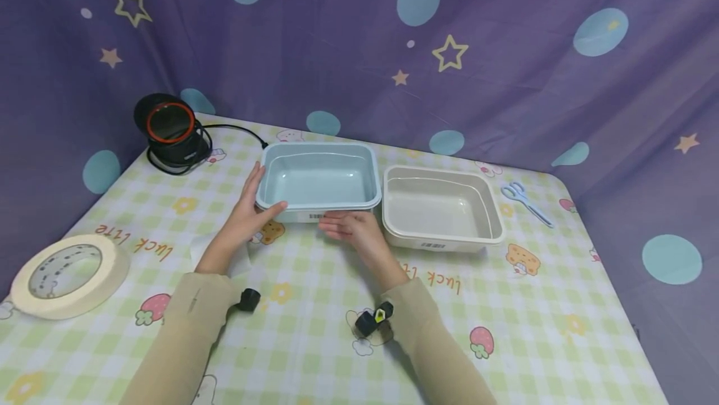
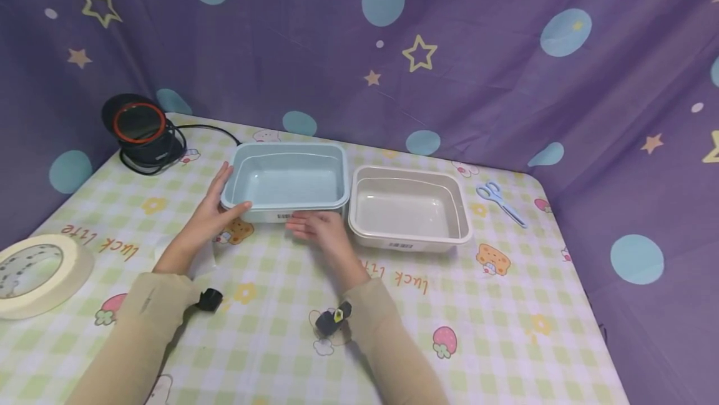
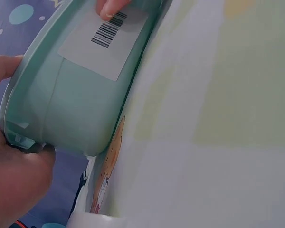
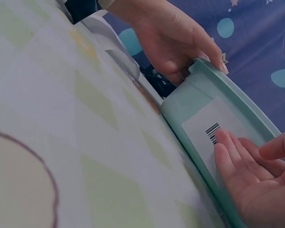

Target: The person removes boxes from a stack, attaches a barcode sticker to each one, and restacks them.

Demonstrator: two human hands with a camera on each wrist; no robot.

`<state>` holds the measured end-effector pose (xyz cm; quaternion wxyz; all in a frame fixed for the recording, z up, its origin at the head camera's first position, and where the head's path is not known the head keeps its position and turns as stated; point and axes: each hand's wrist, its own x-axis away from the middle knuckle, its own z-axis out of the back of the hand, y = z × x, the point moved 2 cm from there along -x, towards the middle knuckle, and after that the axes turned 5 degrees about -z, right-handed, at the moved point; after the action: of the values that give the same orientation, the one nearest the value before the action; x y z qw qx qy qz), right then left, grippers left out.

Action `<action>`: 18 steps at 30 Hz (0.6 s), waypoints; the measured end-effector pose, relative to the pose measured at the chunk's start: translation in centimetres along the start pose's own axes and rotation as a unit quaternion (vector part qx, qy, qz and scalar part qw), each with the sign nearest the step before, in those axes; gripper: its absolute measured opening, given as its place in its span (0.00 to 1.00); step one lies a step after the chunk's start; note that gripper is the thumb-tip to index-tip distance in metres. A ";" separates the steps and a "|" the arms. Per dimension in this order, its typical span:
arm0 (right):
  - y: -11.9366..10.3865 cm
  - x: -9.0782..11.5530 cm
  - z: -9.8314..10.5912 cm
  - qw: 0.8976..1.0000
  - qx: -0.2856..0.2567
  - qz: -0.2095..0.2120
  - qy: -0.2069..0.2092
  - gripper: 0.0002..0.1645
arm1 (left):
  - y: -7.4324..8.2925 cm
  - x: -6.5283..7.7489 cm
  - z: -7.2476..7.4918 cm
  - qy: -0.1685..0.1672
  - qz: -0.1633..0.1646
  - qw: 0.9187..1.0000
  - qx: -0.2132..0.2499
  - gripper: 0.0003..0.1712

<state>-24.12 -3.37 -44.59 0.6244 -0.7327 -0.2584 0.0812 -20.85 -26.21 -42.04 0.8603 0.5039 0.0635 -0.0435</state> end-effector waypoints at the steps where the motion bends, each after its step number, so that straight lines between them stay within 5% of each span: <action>1: 0.1 0.0 0.0 1.000 0.000 0.000 0.003 0.21 | 0.0 0.0 0.0 0.001 0.000 1.000 -0.002 0.52; 10: 1.4 -0.4 -0.6 0.995 -0.050 -0.085 -0.027 0.21 | 0.3 0.1 -0.1 0.002 0.004 1.000 -0.008 0.52; 18: 1.2 -0.6 -1.8 0.994 -0.061 -0.072 -0.060 0.22 | 0.4 0.0 -0.1 0.000 0.002 1.000 -0.005 0.54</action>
<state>-23.47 -5.31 -45.51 0.5662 -0.7425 -0.3522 0.0642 -20.77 -25.90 -41.79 0.8631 0.4995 0.0625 -0.0415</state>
